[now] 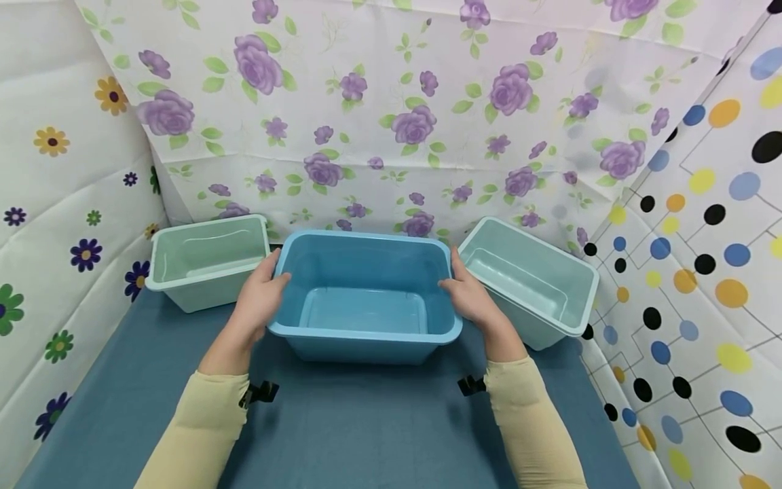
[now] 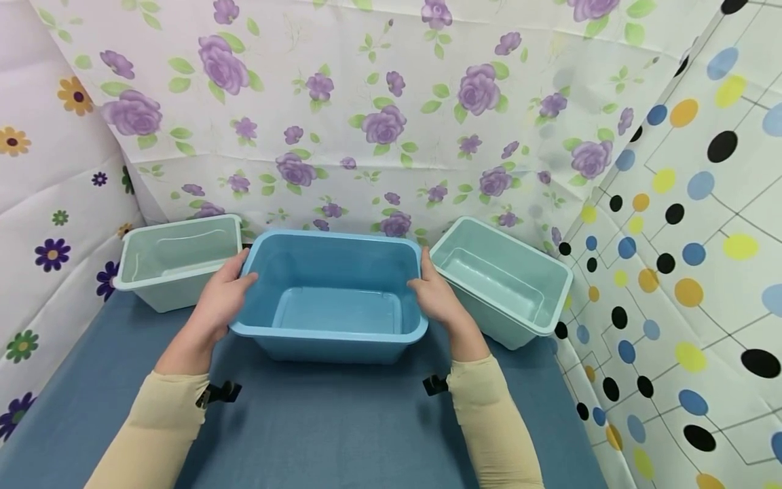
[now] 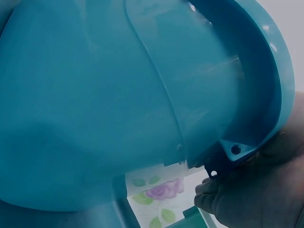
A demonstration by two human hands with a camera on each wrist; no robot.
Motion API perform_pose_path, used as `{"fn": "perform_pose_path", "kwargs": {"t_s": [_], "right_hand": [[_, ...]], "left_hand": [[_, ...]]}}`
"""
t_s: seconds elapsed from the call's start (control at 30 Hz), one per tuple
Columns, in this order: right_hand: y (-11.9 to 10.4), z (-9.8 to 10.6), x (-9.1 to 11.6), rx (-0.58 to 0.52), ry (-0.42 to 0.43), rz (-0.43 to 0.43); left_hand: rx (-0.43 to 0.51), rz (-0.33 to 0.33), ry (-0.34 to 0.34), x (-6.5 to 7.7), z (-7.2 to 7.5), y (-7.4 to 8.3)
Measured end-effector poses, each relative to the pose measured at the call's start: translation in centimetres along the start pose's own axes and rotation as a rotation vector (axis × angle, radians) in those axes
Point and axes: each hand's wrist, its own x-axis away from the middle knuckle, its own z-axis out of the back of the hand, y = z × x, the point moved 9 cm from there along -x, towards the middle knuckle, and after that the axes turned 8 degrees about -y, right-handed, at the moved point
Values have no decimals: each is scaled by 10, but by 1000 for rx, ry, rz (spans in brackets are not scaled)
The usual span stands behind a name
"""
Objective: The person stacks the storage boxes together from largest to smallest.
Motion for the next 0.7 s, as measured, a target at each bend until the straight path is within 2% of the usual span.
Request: {"fn": "perform_pose_path", "kwargs": {"t_s": [0.7], "right_hand": [[3, 0, 13, -73, 32, 25]], "left_hand": [[26, 4, 18, 21, -12, 1]]}}
